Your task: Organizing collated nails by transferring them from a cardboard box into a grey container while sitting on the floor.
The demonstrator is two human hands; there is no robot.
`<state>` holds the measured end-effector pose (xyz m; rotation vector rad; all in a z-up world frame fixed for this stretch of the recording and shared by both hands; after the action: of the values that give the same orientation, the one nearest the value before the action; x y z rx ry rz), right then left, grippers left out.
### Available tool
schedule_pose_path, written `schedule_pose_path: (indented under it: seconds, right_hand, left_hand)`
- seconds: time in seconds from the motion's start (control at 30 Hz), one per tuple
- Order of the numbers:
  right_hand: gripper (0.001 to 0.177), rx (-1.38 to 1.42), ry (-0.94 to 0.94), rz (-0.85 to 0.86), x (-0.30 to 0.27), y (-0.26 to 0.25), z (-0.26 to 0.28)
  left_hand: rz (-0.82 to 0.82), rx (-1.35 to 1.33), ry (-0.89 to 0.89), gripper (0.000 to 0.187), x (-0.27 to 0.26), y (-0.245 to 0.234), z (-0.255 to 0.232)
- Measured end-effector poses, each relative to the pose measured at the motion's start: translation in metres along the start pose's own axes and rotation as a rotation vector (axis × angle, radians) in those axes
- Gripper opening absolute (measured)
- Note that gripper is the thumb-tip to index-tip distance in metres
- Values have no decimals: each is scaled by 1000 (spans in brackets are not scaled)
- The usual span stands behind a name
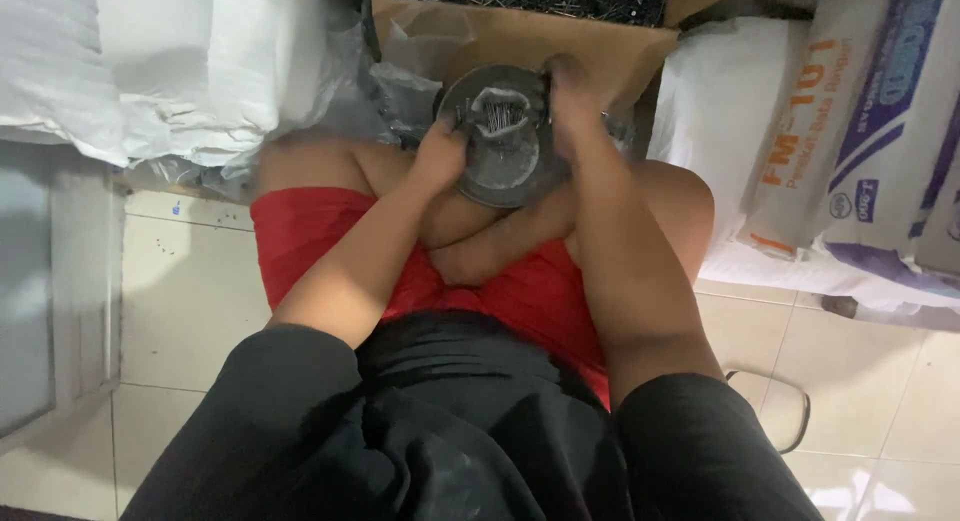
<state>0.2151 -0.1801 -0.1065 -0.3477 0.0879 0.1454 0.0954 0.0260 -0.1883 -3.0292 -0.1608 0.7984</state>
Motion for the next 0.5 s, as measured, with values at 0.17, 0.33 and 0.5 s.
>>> schedule_pose_path:
  seconds: [0.17, 0.33, 0.5]
  right_hand:
    - [44, 126, 418, 97, -2, 6, 3]
    - [47, -291, 309, 198, 11, 26, -22]
    - [63, -342, 180, 183, 7, 51, -33]
  left_hand:
    - [-289, 391, 188, 37, 44, -29, 33]
    - [-201, 662, 94, 39, 42, -16, -8]
    - [-99, 782, -3, 34, 58, 5, -10]
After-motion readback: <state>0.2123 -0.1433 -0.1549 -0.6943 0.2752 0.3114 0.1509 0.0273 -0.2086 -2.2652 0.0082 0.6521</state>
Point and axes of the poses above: each hand's wrist, its own x-axis towards the middle knuckle, its own y-axis out of the palm, z = x × y, the point moved 8 cm from there along x, towards the middle knuckle
